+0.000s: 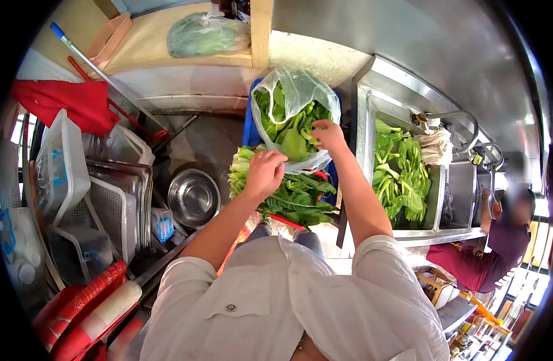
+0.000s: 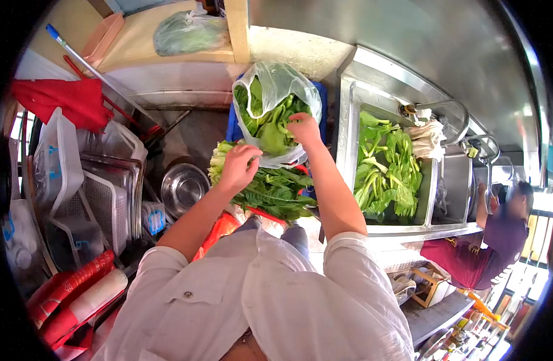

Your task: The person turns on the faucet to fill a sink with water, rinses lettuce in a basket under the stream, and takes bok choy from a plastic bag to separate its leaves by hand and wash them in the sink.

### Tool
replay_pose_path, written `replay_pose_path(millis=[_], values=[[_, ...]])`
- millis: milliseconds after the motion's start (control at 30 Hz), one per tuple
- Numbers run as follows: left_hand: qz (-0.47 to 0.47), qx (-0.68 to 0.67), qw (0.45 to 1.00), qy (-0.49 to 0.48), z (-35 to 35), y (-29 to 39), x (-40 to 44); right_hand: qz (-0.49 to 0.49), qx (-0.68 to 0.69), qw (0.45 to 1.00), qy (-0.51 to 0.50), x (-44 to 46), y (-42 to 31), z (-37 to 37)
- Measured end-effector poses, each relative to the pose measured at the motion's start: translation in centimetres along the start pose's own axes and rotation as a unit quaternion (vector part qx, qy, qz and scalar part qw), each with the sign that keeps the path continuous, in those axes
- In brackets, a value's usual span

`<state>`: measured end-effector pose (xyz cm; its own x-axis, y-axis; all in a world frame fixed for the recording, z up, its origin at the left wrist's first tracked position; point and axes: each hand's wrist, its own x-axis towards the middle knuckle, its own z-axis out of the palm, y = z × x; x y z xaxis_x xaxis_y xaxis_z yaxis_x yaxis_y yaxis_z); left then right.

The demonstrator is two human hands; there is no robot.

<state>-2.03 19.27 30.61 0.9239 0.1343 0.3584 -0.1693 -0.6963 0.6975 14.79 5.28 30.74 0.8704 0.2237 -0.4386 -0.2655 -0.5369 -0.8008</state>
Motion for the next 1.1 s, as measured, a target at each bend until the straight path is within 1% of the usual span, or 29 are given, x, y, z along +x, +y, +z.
replay_pose_path(millis=[33, 67, 100, 167, 233, 300, 333, 367, 400, 433, 467, 500, 533, 567, 600, 633, 700, 733, 767, 800, 833, 867, 900, 967, 1000, 1067, 1100], values=[[0.003, -0.017, 1.000, 0.019, -0.1, 0.3, 0.7, -0.014, 0.030, 0.999, 0.001, -0.4, -0.5, -0.9], [0.018, -0.007, 0.999, 0.029, -0.3, 1.0, 1.4, 0.007, 0.124, 0.992, -0.010, -1.1, -1.3, -1.7], [0.021, -0.008, 0.999, 0.027, -0.5, 1.7, 2.3, 0.030, 0.177, 0.983, -0.029, -2.2, -2.8, -2.8], [0.005, -0.023, 0.999, 0.025, -0.4, 3.0, 4.2, -0.029, 0.143, 0.989, -0.024, -2.5, -3.4, -3.9], [0.021, 0.001, 0.999, 0.031, 0.2, 3.1, 5.5, -0.034, 0.154, 0.987, -0.029, -2.6, -3.3, -4.3], [-0.041, 0.017, 0.999, -0.006, 1.7, 1.6, 6.3, -0.031, 0.173, 0.983, -0.052, -3.2, -3.0, -4.7], [-0.053, 0.032, 0.998, -0.020, 2.4, 0.7, 6.4, -0.029, 0.184, 0.980, -0.067, -4.0, -2.8, -5.4], [-0.050, 0.034, 0.998, -0.024, 2.8, 0.2, 6.5, -0.037, 0.195, 0.977, -0.071, -5.5, -2.9, -6.4], [-0.053, 0.072, 0.994, -0.065, 3.2, -0.1, 6.5, -0.044, 0.205, 0.975, -0.075, -7.0, -2.6, -7.8], [-0.057, 0.109, 0.987, -0.104, 3.6, -0.2, 6.5, -0.054, 0.196, 0.977, -0.063, -8.3, -1.9, -9.7], [-0.033, 0.121, 0.985, -0.122, 3.7, 0.0, 6.4, -0.073, 0.201, 0.977, -0.022, -9.2, -0.7, -11.6], [-0.034, 0.119, 0.984, -0.125, 4.3, -0.3, 6.3, -0.069, 0.163, 0.984, 0.038, -10.0, 0.4, -13.6], [0.034, 0.168, 0.978, -0.122, 5.0, -0.9, 6.1, -0.068, 0.171, 0.980, 0.078, -10.0, 2.4, -15.5], [0.102, 0.217, 0.964, -0.118, 5.8, -1.6, 5.9, -0.061, 0.118, 0.980, 0.150, -9.3, 4.6, -17.2], [0.114, 0.235, 0.956, -0.132, 6.4, -2.0, 6.0, -0.042, -0.124, 0.965, 0.228, -9.6, 5.1, -18.4], [0.115, 0.234, 0.956, -0.136, 6.8, -2.5, 6.2, -0.038, -0.366, 0.872, 0.321, -10.3, 6.1, -18.5], [0.072, 0.248, 0.933, -0.251, 7.1, -3.0, 7.2, -0.103, -0.311, 0.896, 0.298, -10.8, 5.5, -18.1], [0.084, 0.247, 0.937, -0.230, 7.3, -3.3, 7.6, -0.133, -0.231, 0.923, 0.276, -9.8, 6.7, -17.2], [0.076, 0.227, 0.948, -0.209, 6.2, -2.3, 8.5, -0.159, -0.191, 0.935, 0.252, -9.4, 6.6, -15.5], [0.056, 0.154, 0.971, -0.172, 5.4, -2.2, 9.2, -0.181, -0.164, 0.940, 0.236, -9.9, 4.9, -13.3], [0.035, 0.081, 0.987, -0.133, 4.5, -2.2, 9.8, -0.229, -0.153, 0.933, 0.230, -9.8, 4.1, -11.1], [-0.008, 0.040, 0.993, -0.113, 3.3, -1.6, 10.4, -0.246, -0.110, 0.942, 0.198, -10.2, 2.4, -9.3], [-0.010, 0.024, 0.996, -0.080, 2.7, -1.6, 10.7, -0.286, -0.082, 0.939, 0.173, -9.5, 2.3, -7.6], [-0.029, -0.028, 0.998, -0.049, 0.3, 0.3, 11.5, -0.286, -0.079, 0.944, 0.147, -9.2, 0.3, -5.0], [-0.024, -0.023, 0.998, -0.053, -0.7, 1.3, 11.7, -0.317, -0.082, 0.932, 0.154, -9.4, -1.3, -4.2], [-0.034, -0.069, 0.997, 0.002, -2.3, 3.5, 11.8, -0.406, -0.087, 0.890, 0.190, -9.7, -4.1, -3.2], [-0.027, -0.066, 0.997, -0.001, -2.9, 4.9, 11.9, -0.446, -0.077, 0.869, 0.199, -10.0, -5.5, -3.2]])
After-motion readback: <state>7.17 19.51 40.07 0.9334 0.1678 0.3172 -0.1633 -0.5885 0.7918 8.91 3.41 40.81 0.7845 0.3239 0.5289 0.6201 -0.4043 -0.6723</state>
